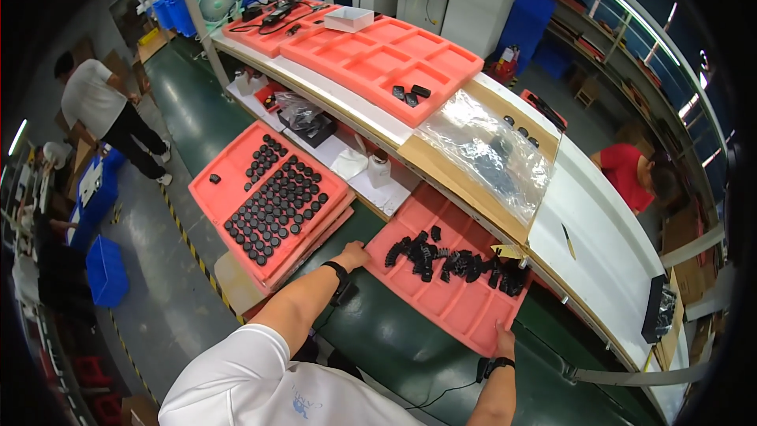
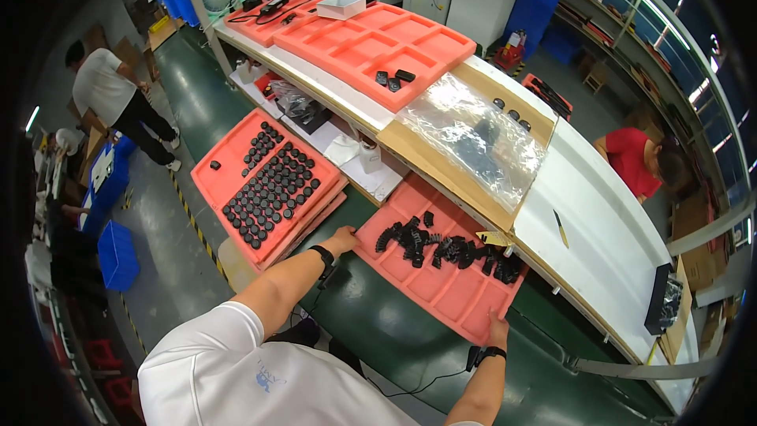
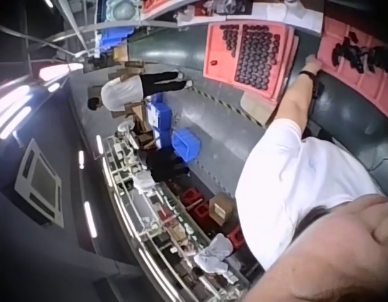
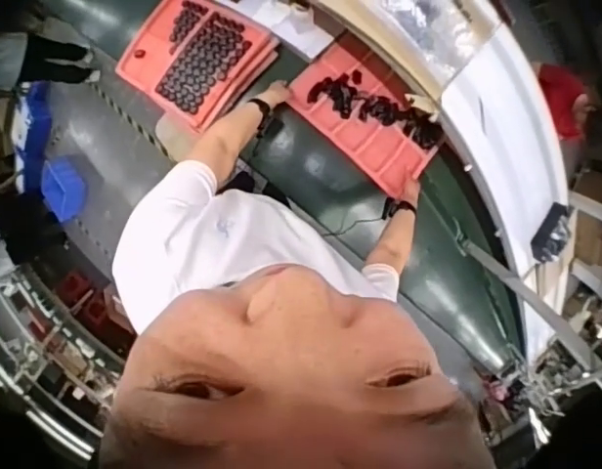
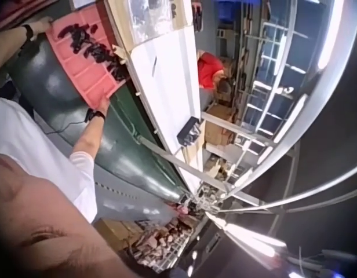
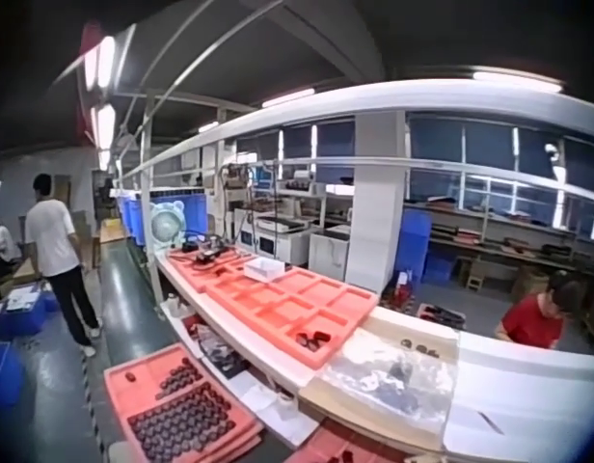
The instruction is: The person picks up a cardboard sheet holding a plastic bag and small black components, carries it across the room, and places it on a red stool. They then pick up a pink tray of black components, carry it back to the workstation, and use a pen to mark the cardboard sheet.
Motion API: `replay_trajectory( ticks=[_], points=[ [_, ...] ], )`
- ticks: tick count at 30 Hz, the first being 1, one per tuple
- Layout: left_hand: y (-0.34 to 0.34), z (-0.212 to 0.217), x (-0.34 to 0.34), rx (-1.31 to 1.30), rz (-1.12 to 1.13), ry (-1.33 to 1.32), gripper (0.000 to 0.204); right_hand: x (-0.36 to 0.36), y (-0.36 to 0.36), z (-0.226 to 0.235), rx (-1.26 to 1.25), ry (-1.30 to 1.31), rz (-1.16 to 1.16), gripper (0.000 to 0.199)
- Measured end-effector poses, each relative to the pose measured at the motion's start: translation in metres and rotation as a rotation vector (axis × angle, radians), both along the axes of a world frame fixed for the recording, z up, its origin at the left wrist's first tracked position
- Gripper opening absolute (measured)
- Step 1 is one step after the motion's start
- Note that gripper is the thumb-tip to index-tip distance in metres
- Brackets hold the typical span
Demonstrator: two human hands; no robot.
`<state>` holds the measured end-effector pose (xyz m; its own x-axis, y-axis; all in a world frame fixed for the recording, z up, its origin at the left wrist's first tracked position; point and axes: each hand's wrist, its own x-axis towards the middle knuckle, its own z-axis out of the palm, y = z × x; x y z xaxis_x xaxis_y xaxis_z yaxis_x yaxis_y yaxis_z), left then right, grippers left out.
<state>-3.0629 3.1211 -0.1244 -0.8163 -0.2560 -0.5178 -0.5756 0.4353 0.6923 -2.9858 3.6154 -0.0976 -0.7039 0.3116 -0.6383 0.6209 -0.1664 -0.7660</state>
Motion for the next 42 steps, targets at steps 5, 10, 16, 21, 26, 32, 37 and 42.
replay_trajectory(
  ticks=[5, 10, 16, 21, 26, 32, 37, 42],
  points=[
    [0.001, -0.005, 0.012, 0.016, -0.045, -0.098, 0.049, 0.023, -0.02, 0.012, 0.113, 0.215, -0.035, 0.04],
    [0.011, -0.012, 0.034, -0.065, -0.044, -0.045, 0.043, 0.073, -0.007, -0.021, 0.272, 0.337, -0.119, 0.035],
    [0.006, 0.01, 0.092, 0.23, -0.008, 0.028, 0.034, 0.158, -0.027, -0.007, 0.287, 0.35, -0.167, 0.033],
    [-0.007, 0.014, 0.139, 0.399, -0.039, -0.007, 0.032, 0.239, -0.046, 0.014, 0.453, 0.364, -0.207, 0.025],
    [-0.02, 0.066, 0.17, 0.564, -0.164, -0.021, 0.035, 0.301, -0.07, 0.052, 0.477, 0.334, -0.272, 0.027],
    [-0.065, 0.099, 0.195, 0.782, -0.304, 0.054, 0.037, 0.34, -0.11, 0.104, 0.666, 0.272, -0.25, 0.025],
    [-0.118, 0.164, 0.21, 0.924, -0.521, -0.015, 0.043, 0.356, -0.146, 0.159, 0.766, 0.377, -0.292, 0.023],
    [-0.171, 0.234, 0.23, 1.084, -0.646, -0.1, 0.051, 0.364, -0.163, 0.209, 0.796, 0.385, -0.165, 0.021]
  ],
)
